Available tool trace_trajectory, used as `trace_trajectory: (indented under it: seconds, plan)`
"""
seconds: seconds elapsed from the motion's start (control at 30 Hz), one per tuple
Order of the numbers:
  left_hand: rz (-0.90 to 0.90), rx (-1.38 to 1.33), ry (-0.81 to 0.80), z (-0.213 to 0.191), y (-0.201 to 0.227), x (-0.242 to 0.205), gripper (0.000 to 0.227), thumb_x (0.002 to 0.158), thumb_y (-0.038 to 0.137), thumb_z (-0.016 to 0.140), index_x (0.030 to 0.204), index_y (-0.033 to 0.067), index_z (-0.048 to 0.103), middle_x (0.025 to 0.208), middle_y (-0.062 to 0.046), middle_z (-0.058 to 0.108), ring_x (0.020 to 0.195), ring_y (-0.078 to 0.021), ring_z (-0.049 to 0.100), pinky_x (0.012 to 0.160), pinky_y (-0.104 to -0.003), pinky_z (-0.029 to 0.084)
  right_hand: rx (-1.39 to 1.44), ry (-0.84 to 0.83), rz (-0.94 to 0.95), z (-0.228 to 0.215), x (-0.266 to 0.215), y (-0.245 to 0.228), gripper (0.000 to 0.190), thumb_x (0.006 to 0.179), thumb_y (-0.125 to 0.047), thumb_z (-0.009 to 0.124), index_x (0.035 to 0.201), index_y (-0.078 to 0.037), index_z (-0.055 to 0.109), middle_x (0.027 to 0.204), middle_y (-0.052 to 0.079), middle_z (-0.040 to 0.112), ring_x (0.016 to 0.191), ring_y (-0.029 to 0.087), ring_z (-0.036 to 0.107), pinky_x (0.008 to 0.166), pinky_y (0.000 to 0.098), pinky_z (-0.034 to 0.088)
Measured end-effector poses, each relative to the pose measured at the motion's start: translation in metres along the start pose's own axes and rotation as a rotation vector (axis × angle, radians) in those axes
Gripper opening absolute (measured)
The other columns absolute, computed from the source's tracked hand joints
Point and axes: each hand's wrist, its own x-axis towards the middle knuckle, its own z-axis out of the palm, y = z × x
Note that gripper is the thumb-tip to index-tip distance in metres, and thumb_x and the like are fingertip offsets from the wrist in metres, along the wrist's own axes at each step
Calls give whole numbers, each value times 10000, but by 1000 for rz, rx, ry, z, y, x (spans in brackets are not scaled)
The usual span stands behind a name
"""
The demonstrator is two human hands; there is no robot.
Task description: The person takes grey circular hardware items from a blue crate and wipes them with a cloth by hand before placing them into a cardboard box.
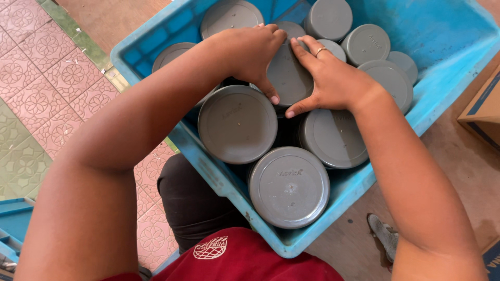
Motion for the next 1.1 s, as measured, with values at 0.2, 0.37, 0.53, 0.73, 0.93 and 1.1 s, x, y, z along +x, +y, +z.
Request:
trace_trajectory:
  seconds: [0.2,0.37,0.53,0.73,0.93,1.1]
  plan:
    - [15,-10,7,5,-1,3,1270,514,792,938,1414,57,426,1358,-105,516,1333,-355,503,886,-604,510,22,-43,53,-1,-3,1,1437,569,-577,882,1665,-225,22,1759,24,-31,1600,249,158,1129,499,357]
    - [-21,-49,-57,-3,0,-1,1363,534,801,891,1550,91,325,1546,-81,428,1518,-394,297,1065,-615,397,76,-21,-51,1,2,10,1291,677,-600,795,1660,-224,47,1748,75,-44,1611,260,81,1215,434,241]
    - [1,-73,-71,-2,-2,2,1289,607,772,868,1546,75,327,1518,-104,444,1481,-388,351,1017,-599,427,80,34,-118,3,3,20,1198,745,-614,734,1652,-172,87,1734,107,83,1598,267,83,1233,435,189]
    - [41,-48,-42,4,0,3,1308,630,755,886,1564,47,305,1506,-135,443,1477,-412,354,1002,-613,446,73,24,-51,-1,-6,14,1204,730,-597,760,1656,-250,74,1735,96,123,1596,254,122,1205,448,240]
    - [42,-38,-26,3,0,2,1307,633,765,877,1570,59,302,1540,-129,423,1490,-421,325,1028,-620,427,81,40,-82,1,-5,17,1213,726,-587,775,1654,-239,75,1734,107,122,1597,254,110,1219,436,216]
    - [-25,-23,-71,-4,4,-2,1327,624,771,854,1602,111,247,1590,-60,374,1545,-370,235,976,-701,444,90,52,-110,0,-4,19,1214,728,-558,788,1652,-207,83,1743,73,92,1600,217,86,1234,407,193]
